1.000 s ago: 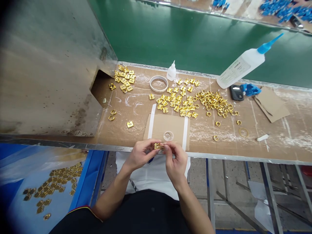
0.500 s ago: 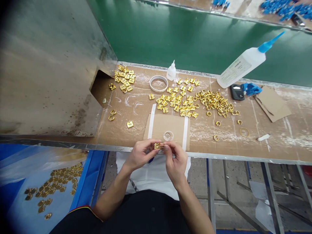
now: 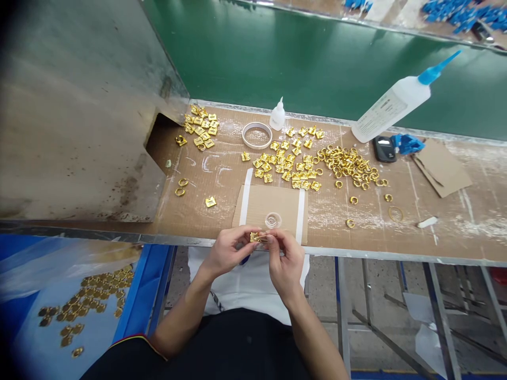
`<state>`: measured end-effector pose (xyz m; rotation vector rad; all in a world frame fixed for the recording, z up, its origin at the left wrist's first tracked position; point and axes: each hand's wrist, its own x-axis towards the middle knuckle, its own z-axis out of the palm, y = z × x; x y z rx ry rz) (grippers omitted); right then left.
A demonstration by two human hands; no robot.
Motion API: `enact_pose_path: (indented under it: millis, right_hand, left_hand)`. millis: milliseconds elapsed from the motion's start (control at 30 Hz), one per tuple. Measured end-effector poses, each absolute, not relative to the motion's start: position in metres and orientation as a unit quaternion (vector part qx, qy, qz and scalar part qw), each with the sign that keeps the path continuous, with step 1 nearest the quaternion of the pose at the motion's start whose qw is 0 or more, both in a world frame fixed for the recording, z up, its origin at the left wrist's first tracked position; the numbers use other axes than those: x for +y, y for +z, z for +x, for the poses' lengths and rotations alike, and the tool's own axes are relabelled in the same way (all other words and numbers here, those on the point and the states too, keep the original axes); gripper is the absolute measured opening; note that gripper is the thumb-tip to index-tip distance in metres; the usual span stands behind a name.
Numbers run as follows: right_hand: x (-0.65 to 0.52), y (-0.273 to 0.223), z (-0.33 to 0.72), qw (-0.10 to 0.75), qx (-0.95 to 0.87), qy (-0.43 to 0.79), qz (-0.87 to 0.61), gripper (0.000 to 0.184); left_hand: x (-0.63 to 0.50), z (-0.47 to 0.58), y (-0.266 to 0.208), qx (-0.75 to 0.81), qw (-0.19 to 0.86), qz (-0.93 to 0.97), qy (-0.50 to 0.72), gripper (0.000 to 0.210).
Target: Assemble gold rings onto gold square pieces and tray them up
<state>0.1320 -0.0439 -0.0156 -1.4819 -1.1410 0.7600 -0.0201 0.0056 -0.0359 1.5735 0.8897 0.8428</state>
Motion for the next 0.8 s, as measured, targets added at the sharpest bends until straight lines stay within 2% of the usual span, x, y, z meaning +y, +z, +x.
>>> enact_pose_path:
  millis: [800]
  right_hand:
    - [-0.0448,-0.0142,0.1331,0.530,-0.491,0.318,-0.614,0.012]
  left_hand:
    - [0.0063,-0.0198,-0.0358,0.376,0.534,0.669,0.355,0.023]
